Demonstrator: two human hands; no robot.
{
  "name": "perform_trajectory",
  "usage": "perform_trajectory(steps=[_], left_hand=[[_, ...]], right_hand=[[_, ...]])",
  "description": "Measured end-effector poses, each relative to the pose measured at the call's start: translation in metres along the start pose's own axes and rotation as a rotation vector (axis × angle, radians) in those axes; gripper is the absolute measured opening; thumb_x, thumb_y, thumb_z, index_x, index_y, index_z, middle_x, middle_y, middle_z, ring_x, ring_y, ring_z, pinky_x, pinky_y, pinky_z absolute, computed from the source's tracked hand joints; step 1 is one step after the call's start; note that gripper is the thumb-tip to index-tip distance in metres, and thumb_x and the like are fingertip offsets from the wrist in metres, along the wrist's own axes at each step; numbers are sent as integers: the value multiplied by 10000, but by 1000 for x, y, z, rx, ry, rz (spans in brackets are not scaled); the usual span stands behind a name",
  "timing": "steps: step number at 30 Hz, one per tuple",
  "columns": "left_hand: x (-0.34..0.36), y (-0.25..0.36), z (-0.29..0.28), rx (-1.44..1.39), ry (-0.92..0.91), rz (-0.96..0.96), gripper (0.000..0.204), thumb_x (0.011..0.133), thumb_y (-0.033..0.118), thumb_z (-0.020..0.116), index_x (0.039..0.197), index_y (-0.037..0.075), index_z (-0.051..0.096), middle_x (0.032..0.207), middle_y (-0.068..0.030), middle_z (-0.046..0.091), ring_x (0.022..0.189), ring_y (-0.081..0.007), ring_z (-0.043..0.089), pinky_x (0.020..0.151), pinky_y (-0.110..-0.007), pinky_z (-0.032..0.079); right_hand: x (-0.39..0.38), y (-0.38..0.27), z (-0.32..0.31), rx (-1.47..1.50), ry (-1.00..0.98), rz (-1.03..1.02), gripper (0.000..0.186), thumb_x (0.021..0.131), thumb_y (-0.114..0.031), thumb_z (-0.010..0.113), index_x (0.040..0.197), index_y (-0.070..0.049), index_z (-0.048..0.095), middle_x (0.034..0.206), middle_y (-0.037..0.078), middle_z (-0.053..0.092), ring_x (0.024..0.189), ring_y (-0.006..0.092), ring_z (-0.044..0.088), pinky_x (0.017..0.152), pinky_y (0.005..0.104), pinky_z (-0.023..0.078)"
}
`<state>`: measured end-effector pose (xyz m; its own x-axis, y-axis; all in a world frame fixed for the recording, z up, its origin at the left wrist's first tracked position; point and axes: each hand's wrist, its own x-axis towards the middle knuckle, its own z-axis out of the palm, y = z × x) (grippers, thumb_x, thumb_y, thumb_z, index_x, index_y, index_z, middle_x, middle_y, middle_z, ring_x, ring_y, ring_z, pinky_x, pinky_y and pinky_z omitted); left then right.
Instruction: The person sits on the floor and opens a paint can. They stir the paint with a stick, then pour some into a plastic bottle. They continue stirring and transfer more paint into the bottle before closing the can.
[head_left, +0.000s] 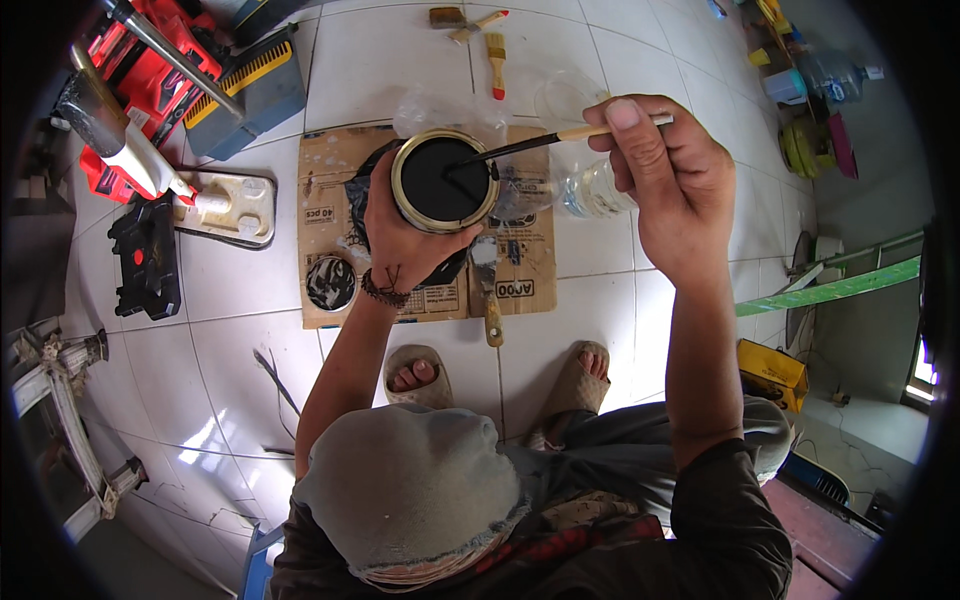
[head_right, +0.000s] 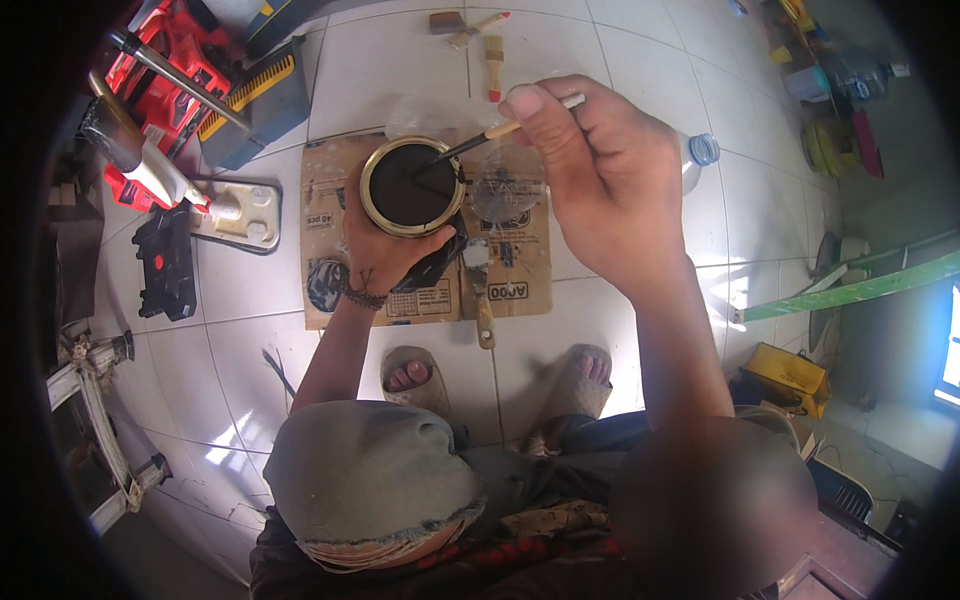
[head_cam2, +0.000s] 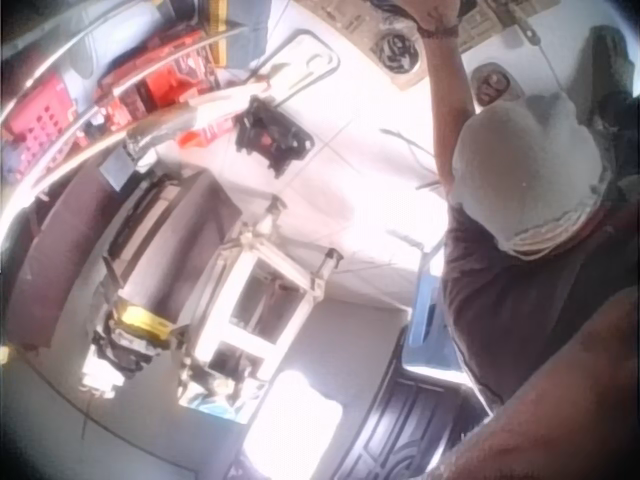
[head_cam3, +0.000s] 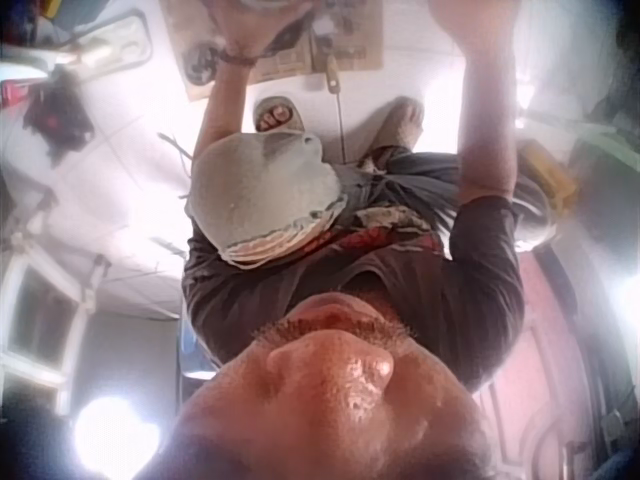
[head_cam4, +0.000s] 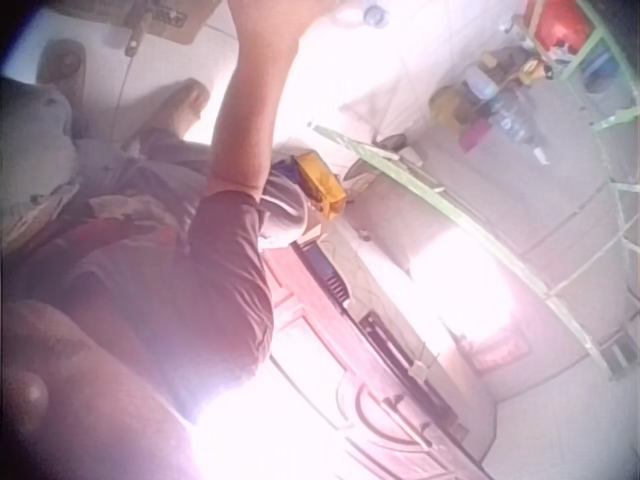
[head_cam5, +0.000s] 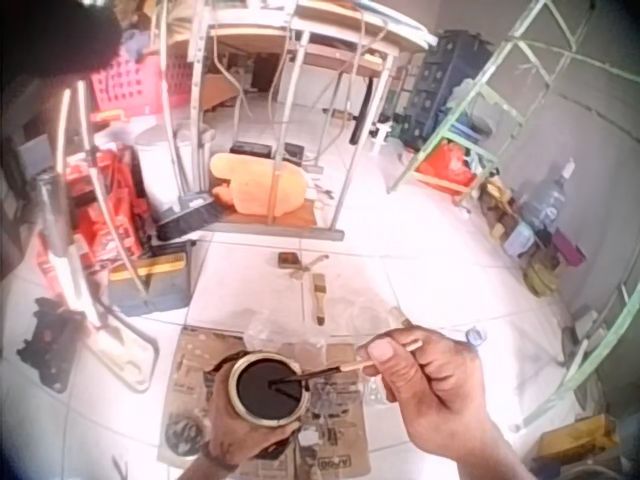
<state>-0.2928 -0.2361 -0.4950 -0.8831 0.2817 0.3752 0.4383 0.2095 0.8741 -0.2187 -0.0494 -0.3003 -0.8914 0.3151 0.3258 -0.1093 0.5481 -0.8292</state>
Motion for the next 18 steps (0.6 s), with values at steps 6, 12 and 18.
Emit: perform_trajectory(steps=[6,12,18], left_hand=[[-3,-5,2,-12,14,-5,1077,509,324,969,1376,22,406,1259,-152,603,1153,-307,617,984,-425,507],[-1,-3,3,-35,21,26,1068,511,311,970,1370,18,408,1254,-145,606,1147,-288,621,982,-412,511],[0,-4,5,-51,0,-8,1078,507,298,973,1376,22,398,1251,-143,603,1147,-291,619,976,-411,516]], right_hand=[[5,-5,0,-69,-6,-41,260,1002,-254,635,996,-5,705,770,44,693,599,49,529,551,218,441],[-4,15,-5,82,75,174,303,1017,-291,610,996,-3,704,789,51,669,565,44,483,495,195,367],[-13,32,-10,226,167,390,346,1009,-342,617,996,-5,697,782,47,656,563,41,467,495,196,366]])
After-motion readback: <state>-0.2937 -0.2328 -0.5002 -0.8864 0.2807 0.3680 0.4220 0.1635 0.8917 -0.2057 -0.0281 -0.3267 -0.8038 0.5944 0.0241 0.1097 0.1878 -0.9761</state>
